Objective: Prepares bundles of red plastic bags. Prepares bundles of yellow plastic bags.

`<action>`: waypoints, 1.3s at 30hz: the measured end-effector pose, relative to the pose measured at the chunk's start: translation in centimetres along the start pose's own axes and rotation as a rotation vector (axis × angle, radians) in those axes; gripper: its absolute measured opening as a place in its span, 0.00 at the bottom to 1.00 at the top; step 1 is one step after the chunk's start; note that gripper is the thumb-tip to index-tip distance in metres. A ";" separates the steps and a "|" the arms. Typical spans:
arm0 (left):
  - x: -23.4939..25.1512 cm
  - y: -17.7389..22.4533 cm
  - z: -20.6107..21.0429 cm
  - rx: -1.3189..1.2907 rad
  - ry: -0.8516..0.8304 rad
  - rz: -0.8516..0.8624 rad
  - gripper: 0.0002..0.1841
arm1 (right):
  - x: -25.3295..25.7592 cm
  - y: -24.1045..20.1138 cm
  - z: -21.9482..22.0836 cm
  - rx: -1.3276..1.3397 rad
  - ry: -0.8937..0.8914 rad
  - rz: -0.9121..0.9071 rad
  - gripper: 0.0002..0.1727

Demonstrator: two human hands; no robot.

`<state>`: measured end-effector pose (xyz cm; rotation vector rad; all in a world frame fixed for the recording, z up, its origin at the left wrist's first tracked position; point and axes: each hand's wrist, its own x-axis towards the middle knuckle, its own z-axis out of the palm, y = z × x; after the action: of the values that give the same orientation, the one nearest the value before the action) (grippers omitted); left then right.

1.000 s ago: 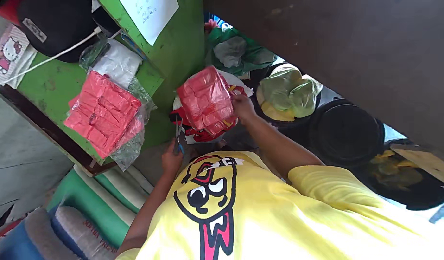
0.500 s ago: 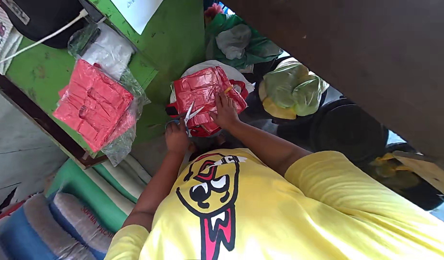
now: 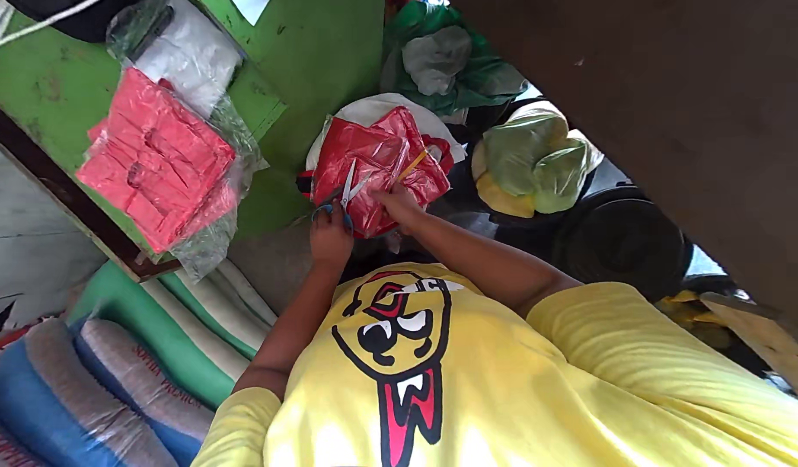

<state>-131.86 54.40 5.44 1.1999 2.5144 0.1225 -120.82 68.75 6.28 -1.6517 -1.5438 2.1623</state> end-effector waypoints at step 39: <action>-10.3 -14.1 -1.1 -0.483 0.121 0.044 0.26 | -13.9 -15.4 0.2 0.098 -0.538 -1.045 0.10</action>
<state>-136.64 37.58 6.13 1.0670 2.3572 0.7849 -122.74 69.13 26.93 -0.0546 -1.7470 1.9865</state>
